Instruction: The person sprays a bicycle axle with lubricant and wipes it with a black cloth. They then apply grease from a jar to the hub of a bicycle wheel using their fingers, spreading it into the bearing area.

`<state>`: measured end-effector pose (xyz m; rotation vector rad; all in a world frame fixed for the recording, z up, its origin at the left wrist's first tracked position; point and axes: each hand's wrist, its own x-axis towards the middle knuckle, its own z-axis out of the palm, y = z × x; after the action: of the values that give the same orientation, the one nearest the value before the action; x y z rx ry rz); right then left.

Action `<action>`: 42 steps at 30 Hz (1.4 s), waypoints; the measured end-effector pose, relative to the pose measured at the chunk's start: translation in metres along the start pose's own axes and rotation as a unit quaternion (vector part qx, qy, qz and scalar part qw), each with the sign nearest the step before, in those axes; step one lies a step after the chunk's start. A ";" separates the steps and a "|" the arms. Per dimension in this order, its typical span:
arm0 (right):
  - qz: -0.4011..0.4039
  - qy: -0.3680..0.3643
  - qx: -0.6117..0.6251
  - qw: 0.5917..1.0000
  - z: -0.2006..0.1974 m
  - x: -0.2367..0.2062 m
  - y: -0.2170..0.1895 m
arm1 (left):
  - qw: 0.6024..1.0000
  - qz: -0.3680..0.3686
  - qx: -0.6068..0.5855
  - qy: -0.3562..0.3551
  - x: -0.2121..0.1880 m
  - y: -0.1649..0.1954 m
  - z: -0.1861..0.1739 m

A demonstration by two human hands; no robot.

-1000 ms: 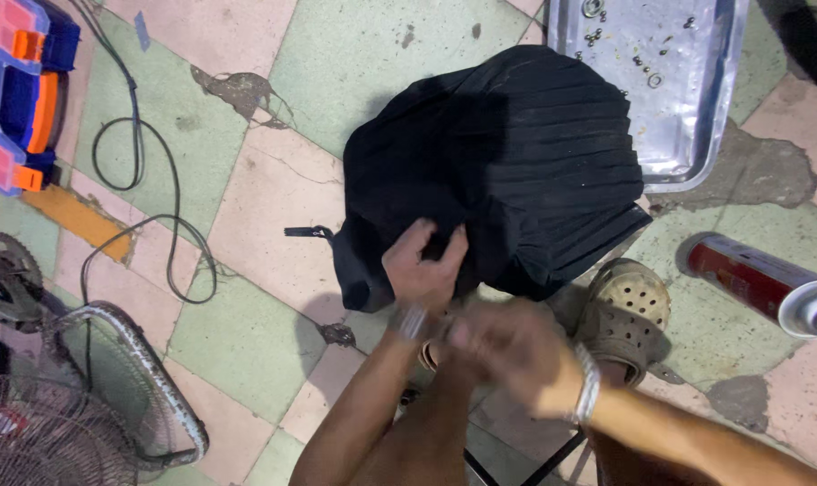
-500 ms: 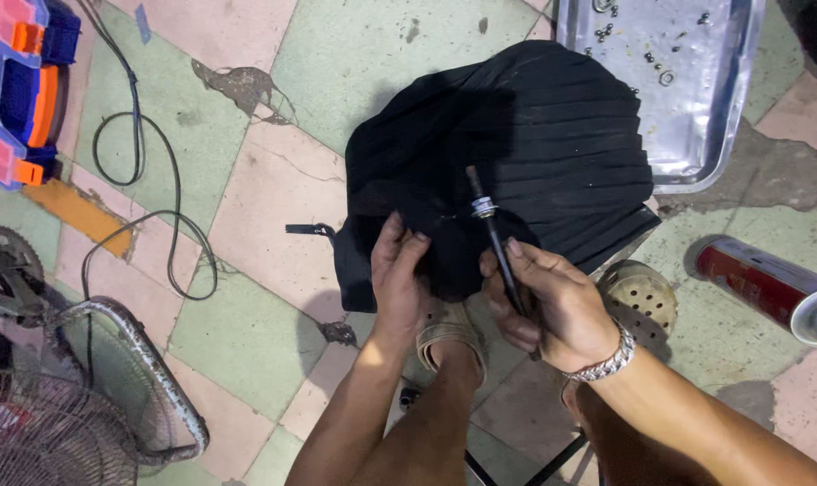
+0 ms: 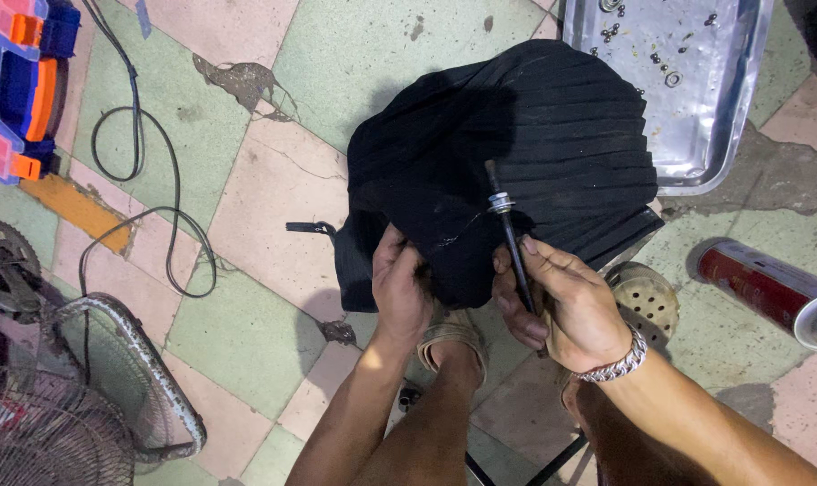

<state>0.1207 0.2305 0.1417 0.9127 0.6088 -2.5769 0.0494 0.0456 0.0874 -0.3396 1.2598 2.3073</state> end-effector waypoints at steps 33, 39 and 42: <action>-0.137 0.132 -0.552 0.811 -0.001 0.006 0.028 | 0.972 -0.050 0.230 0.005 0.012 -0.010 0.021; -0.212 0.115 -0.459 0.855 -0.013 0.023 0.048 | 0.993 -0.079 0.064 0.055 0.009 -0.025 0.014; -0.075 0.114 -0.193 0.972 -0.023 0.027 0.054 | 0.996 -0.061 0.014 0.062 0.007 -0.034 0.008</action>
<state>0.1366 0.1915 0.0925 1.0626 1.2382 -2.3644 0.0614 0.0694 0.0646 -0.5428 1.2905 2.1922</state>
